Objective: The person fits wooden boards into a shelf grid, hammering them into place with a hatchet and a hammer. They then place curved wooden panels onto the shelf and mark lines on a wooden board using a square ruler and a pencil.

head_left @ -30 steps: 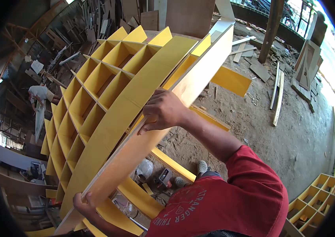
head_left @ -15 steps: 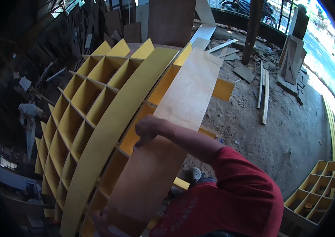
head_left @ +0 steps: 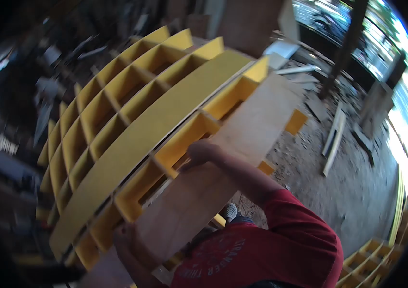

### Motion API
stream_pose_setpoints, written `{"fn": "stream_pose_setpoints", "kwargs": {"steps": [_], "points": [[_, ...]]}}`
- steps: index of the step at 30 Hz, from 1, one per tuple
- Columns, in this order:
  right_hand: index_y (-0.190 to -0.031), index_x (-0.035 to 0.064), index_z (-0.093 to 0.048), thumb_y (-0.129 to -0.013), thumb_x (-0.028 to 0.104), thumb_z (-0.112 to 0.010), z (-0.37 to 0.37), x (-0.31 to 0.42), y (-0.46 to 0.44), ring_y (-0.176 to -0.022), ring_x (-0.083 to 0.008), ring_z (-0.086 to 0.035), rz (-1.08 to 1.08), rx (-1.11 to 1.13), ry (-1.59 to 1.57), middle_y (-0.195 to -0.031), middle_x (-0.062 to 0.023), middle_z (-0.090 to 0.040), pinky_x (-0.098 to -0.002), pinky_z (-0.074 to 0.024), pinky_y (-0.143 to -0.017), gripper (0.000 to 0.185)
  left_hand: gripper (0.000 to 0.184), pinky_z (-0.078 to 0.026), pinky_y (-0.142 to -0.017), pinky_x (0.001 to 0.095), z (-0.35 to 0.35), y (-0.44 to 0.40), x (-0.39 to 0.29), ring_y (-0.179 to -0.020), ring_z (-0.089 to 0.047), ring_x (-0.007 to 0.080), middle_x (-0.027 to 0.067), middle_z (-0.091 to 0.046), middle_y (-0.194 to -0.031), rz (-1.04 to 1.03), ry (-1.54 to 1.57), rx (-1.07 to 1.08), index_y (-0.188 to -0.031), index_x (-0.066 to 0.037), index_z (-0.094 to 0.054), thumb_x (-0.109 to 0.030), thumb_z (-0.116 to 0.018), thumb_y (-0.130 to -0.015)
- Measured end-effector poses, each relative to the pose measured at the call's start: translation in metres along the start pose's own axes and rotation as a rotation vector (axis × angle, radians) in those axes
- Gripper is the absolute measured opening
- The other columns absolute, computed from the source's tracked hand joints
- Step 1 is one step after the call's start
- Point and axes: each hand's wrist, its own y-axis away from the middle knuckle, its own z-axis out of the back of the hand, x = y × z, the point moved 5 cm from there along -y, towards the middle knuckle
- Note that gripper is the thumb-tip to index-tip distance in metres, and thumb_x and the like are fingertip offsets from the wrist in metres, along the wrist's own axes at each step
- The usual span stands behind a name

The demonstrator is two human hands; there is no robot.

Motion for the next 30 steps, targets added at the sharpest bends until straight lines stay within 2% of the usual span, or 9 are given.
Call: {"fn": "stream_pose_setpoints", "kwargs": {"steps": [4,8,9,13,14,17,20,26,30], "points": [[-0.091,0.0031,-0.083,-0.084,0.094,-0.058,-0.024,-0.017,-0.030,-0.080,-0.0399,-0.076,0.107,0.026,0.157,-0.082,-0.0205,-0.077,-0.0504,-0.0594,-0.075,0.095,0.056,-0.058,-0.077,0.0464,0.010,0.008,-0.019,-0.090,-0.079,0.0366,0.0247,-0.076,-0.094,0.067,-0.011,-0.129,-0.104,-0.004,-0.079,-0.058,-0.075,-0.088],[-0.078,0.0031,-0.078,-0.086,0.083,-0.068,-0.013,-0.011,-0.023,-0.071,-0.0411,-0.072,0.123,-0.045,0.089,-0.072,-0.0211,-0.072,-0.0514,-0.0566,-0.072,0.081,0.065,-0.056,-0.067,0.0474,-0.001,0.004,0.010,-0.074,-0.073,0.0391,0.0182,-0.073,-0.080,0.024,-0.033,-0.323,-0.090,-0.005,-0.075,-0.069,-0.081,-0.081],[-0.084,0.0023,-0.077,-0.087,0.078,-0.072,-0.009,-0.009,-0.017,-0.076,-0.0409,-0.072,0.215,-0.149,-0.007,-0.080,-0.0212,-0.074,-0.0502,-0.0563,-0.074,0.076,0.061,-0.057,-0.067,0.0480,0.002,0.009,0.006,-0.072,-0.072,0.0397,0.0179,-0.072,-0.076,0.006,0.017,-0.360,-0.089,-0.005,-0.074,-0.064,-0.083,-0.083],[-0.104,0.0000,-0.075,-0.086,0.046,-0.090,-0.002,0.023,0.000,-0.094,-0.0332,-0.076,0.080,-0.137,-0.195,-0.096,-0.0191,-0.077,-0.0428,-0.0588,-0.084,0.052,0.045,-0.048,-0.110,0.0508,0.000,0.043,-0.003,-0.127,-0.062,0.0402,0.0188,-0.070,-0.133,-0.178,0.090,-0.480,-0.124,-0.007,-0.070,-0.040,-0.078,-0.096],[-0.128,0.0015,-0.069,-0.090,0.040,-0.087,-0.006,0.025,0.001,-0.117,-0.0386,-0.070,0.126,-0.094,-0.245,-0.125,-0.0247,-0.072,-0.0464,-0.0556,-0.101,0.057,0.058,-0.040,-0.120,0.0528,-0.006,0.057,-0.001,-0.141,-0.054,0.0406,0.0207,-0.062,-0.148,-0.259,-0.004,-0.551,-0.141,-0.005,-0.064,-0.043,-0.075,-0.098],[-0.156,0.0054,-0.050,-0.094,0.034,-0.083,-0.027,0.045,0.023,-0.151,-0.0457,-0.044,0.239,-0.407,0.111,-0.160,-0.0310,-0.048,-0.0529,-0.0399,-0.122,0.076,0.067,-0.031,-0.128,0.0535,-0.015,0.104,0.005,-0.152,-0.043,0.0395,0.0226,-0.052,-0.160,-0.237,-0.049,-0.558,-0.150,-0.004,-0.059,-0.046,-0.071,-0.100],[-0.174,0.0105,-0.020,-0.104,0.055,-0.065,-0.075,0.102,0.051,-0.166,-0.0493,-0.003,0.123,-0.292,0.293,-0.177,-0.0331,-0.009,-0.0636,-0.0094,-0.132,0.094,0.069,-0.027,-0.130,0.0533,-0.015,0.168,0.022,-0.156,-0.037,0.0396,0.0246,-0.048,-0.163,-0.215,-0.004,-0.417,-0.153,-0.003,-0.056,-0.047,-0.069,-0.102],[-0.173,0.0094,-0.020,-0.104,0.063,-0.057,-0.146,0.226,0.087,-0.165,-0.0502,-0.007,0.032,-0.278,0.315,-0.177,-0.0321,-0.013,-0.0676,-0.0030,-0.131,0.095,0.063,-0.030,-0.128,0.0526,0.001,0.325,0.099,-0.152,-0.044,0.0402,0.0236,-0.056,-0.156,-0.276,0.203,-0.399,-0.147,-0.004,-0.062,-0.043,-0.072,-0.100],[-0.173,0.0082,-0.021,-0.103,0.071,-0.051,-0.196,0.347,0.097,-0.165,-0.0515,-0.006,0.026,-0.277,0.302,-0.176,-0.0348,-0.014,-0.0716,-0.0019,-0.128,0.099,0.052,-0.053,-0.110,0.0461,0.020,0.457,0.202,-0.128,-0.068,0.0391,0.0213,-0.074,-0.131,-0.055,0.534,-0.364,-0.134,-0.001,-0.071,-0.036,-0.080,-0.097]]}}
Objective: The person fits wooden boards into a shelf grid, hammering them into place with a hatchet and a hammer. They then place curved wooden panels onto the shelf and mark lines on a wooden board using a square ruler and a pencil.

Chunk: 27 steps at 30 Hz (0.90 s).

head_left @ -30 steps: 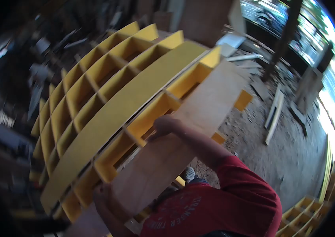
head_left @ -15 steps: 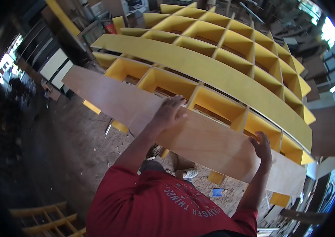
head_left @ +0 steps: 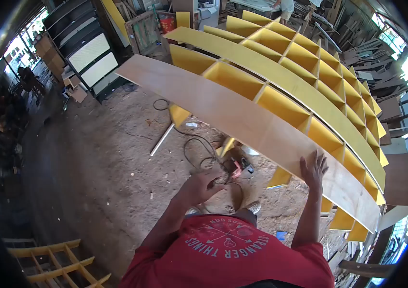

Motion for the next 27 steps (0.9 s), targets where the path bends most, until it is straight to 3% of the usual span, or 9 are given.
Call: {"fn": "stream_pose_setpoints", "kwargs": {"steps": [6,9,12,21,24,27], "points": [[-0.172,0.0071,-0.024,-0.099,0.080,-0.049,-0.020,0.169,-0.009,-0.165,-0.0513,-0.005,0.111,0.013,-0.039,-0.175,-0.0365,-0.013,-0.0719,0.0006,-0.128,0.106,0.045,-0.056,-0.104,0.0419,0.129,0.100,0.043,-0.121,-0.072,0.0383,0.0217,-0.076,-0.127,0.168,-0.156,-0.210,-0.128,0.001,-0.073,-0.030,-0.081,-0.097],[-0.172,0.0072,-0.025,-0.098,0.081,-0.050,-0.030,0.253,-0.007,-0.165,-0.0508,-0.004,0.177,0.032,-0.094,-0.175,-0.0364,-0.013,-0.0713,0.0022,-0.128,0.107,0.047,-0.057,-0.101,0.0444,0.171,0.125,0.072,-0.118,-0.072,0.0397,0.0233,-0.076,-0.125,0.216,-0.185,-0.315,-0.128,0.002,-0.072,-0.034,-0.078,-0.098],[-0.172,0.0075,-0.026,-0.097,0.081,-0.051,-0.042,0.326,-0.016,-0.165,-0.0507,-0.004,0.257,0.015,-0.106,-0.175,-0.0360,-0.013,-0.0710,0.0023,-0.128,0.108,0.043,-0.056,-0.104,0.0404,0.209,0.131,0.105,-0.121,-0.074,0.0325,0.0209,-0.077,-0.126,0.322,-0.111,-0.350,-0.129,0.002,-0.073,-0.027,-0.081,-0.097],[-0.170,0.0053,-0.031,-0.093,0.081,-0.057,-0.060,0.548,-0.048,-0.165,-0.0521,-0.008,0.399,0.004,-0.115,-0.173,-0.0374,-0.019,-0.0690,0.0023,-0.130,0.111,0.043,-0.056,-0.104,0.0400,0.356,0.067,0.231,-0.121,-0.074,0.0316,0.0205,-0.078,-0.125,0.376,-0.233,-0.273,-0.129,0.001,-0.074,-0.026,-0.081,-0.097],[-0.169,0.0052,-0.034,-0.096,0.078,-0.055,-0.082,0.632,-0.064,-0.165,-0.0505,-0.006,0.446,-0.050,-0.176,-0.174,-0.0364,-0.019,-0.0682,0.0038,-0.130,0.105,0.042,-0.057,-0.101,0.0445,0.421,0.038,0.264,-0.117,-0.073,0.0395,0.0224,-0.077,-0.124,0.367,-0.295,-0.215,-0.128,-0.001,-0.074,-0.030,-0.079,-0.098],[-0.169,0.0058,-0.034,-0.099,0.075,-0.053,-0.097,0.718,-0.072,-0.166,-0.0481,-0.005,0.514,-0.043,-0.186,-0.175,-0.0348,-0.018,-0.0668,0.0065,-0.130,0.100,0.042,-0.057,-0.101,0.0439,0.487,0.015,0.294,-0.117,-0.073,0.0390,0.0228,-0.076,-0.124,0.390,-0.288,-0.215,-0.129,-0.001,-0.073,-0.029,-0.079,-0.098]]}}
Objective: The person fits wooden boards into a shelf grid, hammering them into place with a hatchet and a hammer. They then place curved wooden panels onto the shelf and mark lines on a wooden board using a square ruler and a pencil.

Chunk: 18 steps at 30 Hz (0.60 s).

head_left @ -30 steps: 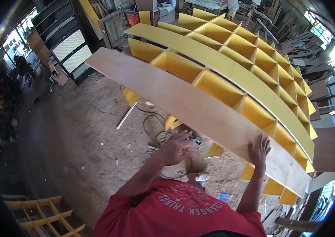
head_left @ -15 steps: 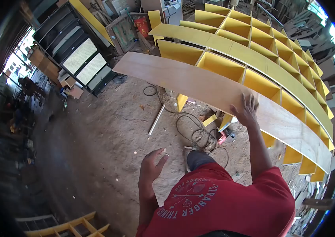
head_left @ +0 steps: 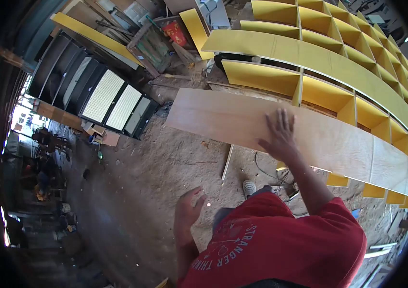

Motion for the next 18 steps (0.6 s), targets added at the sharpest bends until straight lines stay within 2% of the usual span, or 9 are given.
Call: {"fn": "stream_pose_setpoints", "kwargs": {"steps": [6,12,15,18], "points": [[-0.169,0.0060,-0.034,-0.101,0.073,-0.052,-0.036,0.108,-0.088,-0.166,-0.0475,-0.006,0.040,0.060,-0.095,-0.175,-0.0343,-0.018,-0.0672,0.0062,-0.130,0.097,0.040,-0.056,-0.102,0.0408,0.062,-0.104,0.077,-0.120,-0.074,0.0328,0.0211,-0.078,-0.123,0.099,0.111,-0.021,-0.130,0.000,-0.073,-0.025,-0.078,-0.099],[-0.168,0.0054,-0.035,-0.100,0.071,-0.055,-0.081,0.194,-0.168,-0.166,-0.0485,-0.008,-0.018,0.041,-0.053,-0.175,-0.0343,-0.019,-0.0673,0.0030,-0.131,0.097,0.040,-0.056,-0.101,0.0401,0.110,-0.248,0.149,-0.117,-0.075,0.0317,0.0206,-0.078,-0.122,-0.082,0.170,0.098,-0.130,0.000,-0.074,-0.024,-0.078,-0.098],[-0.168,0.0067,-0.035,-0.100,0.069,-0.057,-0.105,0.245,-0.206,-0.166,-0.0480,-0.009,-0.117,0.008,-0.070,-0.175,-0.0340,-0.019,-0.0659,0.0023,-0.132,0.096,0.041,-0.057,-0.100,0.0407,0.145,-0.324,0.191,-0.116,-0.076,0.0331,0.0210,-0.078,-0.120,-0.207,0.164,0.231,-0.130,-0.002,-0.074,-0.026,-0.079,-0.097],[-0.169,0.0086,-0.036,-0.099,0.067,-0.060,-0.122,0.280,-0.254,-0.166,-0.0462,-0.010,-0.228,0.005,-0.064,-0.175,-0.0326,-0.020,-0.0637,0.0014,-0.133,0.094,0.042,-0.057,-0.099,0.0413,0.198,-0.387,0.200,-0.115,-0.075,0.0354,0.0214,-0.078,-0.120,-0.239,0.158,0.395,-0.130,-0.003,-0.075,-0.028,-0.080,-0.097]]}}
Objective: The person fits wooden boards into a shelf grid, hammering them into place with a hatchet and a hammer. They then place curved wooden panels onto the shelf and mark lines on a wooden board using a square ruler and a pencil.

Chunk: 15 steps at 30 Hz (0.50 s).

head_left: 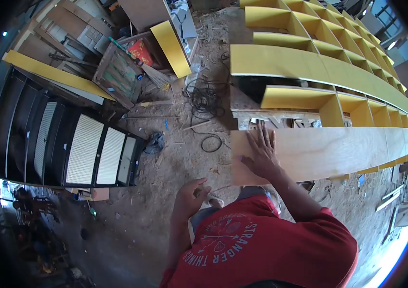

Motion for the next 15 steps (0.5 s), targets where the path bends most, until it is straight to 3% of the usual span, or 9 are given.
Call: {"fn": "stream_pose_setpoints", "kwargs": {"steps": [2,3,6,10,11,12,15], "points": [[-0.169,0.0102,-0.036,-0.099,0.066,-0.062,-0.009,0.024,-0.024,-0.166,-0.0443,-0.011,-0.110,-0.008,-0.012,-0.176,-0.0305,-0.020,-0.0619,0.0004,-0.134,0.093,0.043,-0.057,-0.099,0.0417,0.046,-0.020,0.027,-0.116,-0.075,0.0365,0.0213,-0.077,-0.121,-0.081,-0.004,0.021,-0.130,-0.003,-0.075,-0.029,-0.080,-0.097],[-0.159,0.0087,-0.050,-0.096,0.061,-0.068,-0.014,0.032,-0.033,-0.162,-0.0423,-0.026,-0.123,-0.111,-0.048,-0.167,-0.0283,-0.038,-0.0595,-0.0042,-0.134,0.084,0.043,-0.057,-0.099,0.0419,0.066,-0.032,0.039,-0.116,-0.074,0.0371,0.0212,-0.077,-0.122,-0.126,-0.009,0.045,-0.131,-0.003,-0.074,-0.030,-0.079,-0.097],[-0.134,0.0073,-0.066,-0.089,0.045,-0.082,-0.014,0.035,-0.059,-0.144,-0.0463,-0.044,-0.271,-0.114,-0.117,-0.144,-0.0228,-0.059,-0.0616,-0.0256,-0.124,0.061,0.043,-0.056,-0.102,0.0426,0.124,-0.075,0.059,-0.118,-0.073,0.0376,0.0219,-0.077,-0.124,-0.145,-0.063,0.101,-0.131,-0.003,-0.074,-0.031,-0.078,-0.098],[-0.095,0.0069,-0.075,-0.088,0.038,-0.082,-0.028,0.026,-0.096,-0.100,-0.0409,-0.071,-0.415,-0.086,-0.138,-0.095,-0.0198,-0.075,-0.0531,-0.0524,-0.095,0.033,0.045,-0.054,-0.105,0.0423,0.165,-0.144,0.090,-0.121,-0.073,0.0358,0.0217,-0.076,-0.127,-0.170,-0.075,0.110,-0.133,-0.002,-0.073,-0.031,-0.078,-0.098],[-0.086,0.0059,-0.076,-0.093,0.039,-0.073,-0.036,0.026,-0.107,-0.085,-0.0378,-0.075,-0.460,-0.048,-0.127,-0.084,-0.0197,-0.076,-0.0552,-0.0483,-0.104,0.034,0.045,-0.054,-0.105,0.0413,0.174,-0.162,0.090,-0.121,-0.073,0.0338,0.0211,-0.077,-0.127,-0.182,-0.084,0.112,-0.133,-0.002,-0.073,-0.030,-0.078,-0.099],[-0.086,0.0051,-0.076,-0.094,0.039,-0.072,-0.043,0.029,-0.119,-0.087,-0.0392,-0.075,-0.487,0.011,-0.116,-0.086,-0.0213,-0.076,-0.0556,-0.0504,-0.100,0.035,0.045,-0.054,-0.105,0.0403,0.184,-0.181,0.093,-0.121,-0.074,0.0317,0.0206,-0.077,-0.126,-0.195,-0.098,0.110,-0.134,-0.002,-0.072,-0.028,-0.078,-0.099],[-0.088,0.0032,-0.075,-0.098,0.040,-0.069,-0.054,0.038,-0.166,-0.091,-0.0433,-0.074,-0.526,0.133,-0.165,-0.092,-0.0249,-0.075,-0.0569,-0.0552,-0.089,0.039,0.047,-0.055,-0.103,0.0439,0.207,-0.238,0.119,-0.120,-0.073,0.0372,0.0222,-0.076,-0.126,-0.143,-0.124,0.137,-0.132,-0.003,-0.073,-0.035,-0.078,-0.097]]}}
